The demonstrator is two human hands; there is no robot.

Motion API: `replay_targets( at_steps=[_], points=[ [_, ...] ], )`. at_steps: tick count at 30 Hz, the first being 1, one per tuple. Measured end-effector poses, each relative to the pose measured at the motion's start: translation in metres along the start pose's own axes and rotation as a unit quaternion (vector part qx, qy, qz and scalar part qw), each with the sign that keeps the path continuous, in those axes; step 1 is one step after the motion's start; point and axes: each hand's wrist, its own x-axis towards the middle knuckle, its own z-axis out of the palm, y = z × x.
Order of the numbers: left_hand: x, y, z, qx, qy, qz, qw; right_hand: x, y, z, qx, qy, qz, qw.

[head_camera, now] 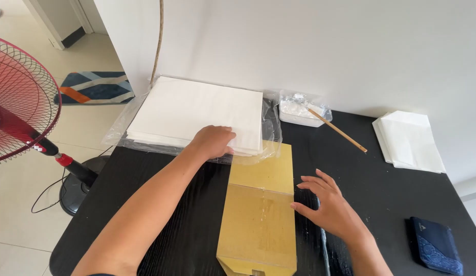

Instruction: Folding paper sheets around a template and applying glue to the edges.

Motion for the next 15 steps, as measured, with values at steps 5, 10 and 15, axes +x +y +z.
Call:
replay_targets(
  at_steps=[5, 10, 15],
  points=[
    [0.004, -0.001, -0.014, 0.019, 0.008, 0.019, 1.000, 0.000, 0.002, 0.005, -0.007, 0.026, -0.014, 1.000],
    [-0.004, -0.009, -0.020, -0.068, -0.038, -0.060, 0.995, 0.002, 0.001, 0.008, -0.008, 0.014, -0.008, 1.000],
    [-0.005, -0.021, -0.002, -0.074, 0.072, 0.047, 0.994, 0.003, -0.009, 0.006, 0.003, 0.002, 0.038, 0.999]
  ],
)
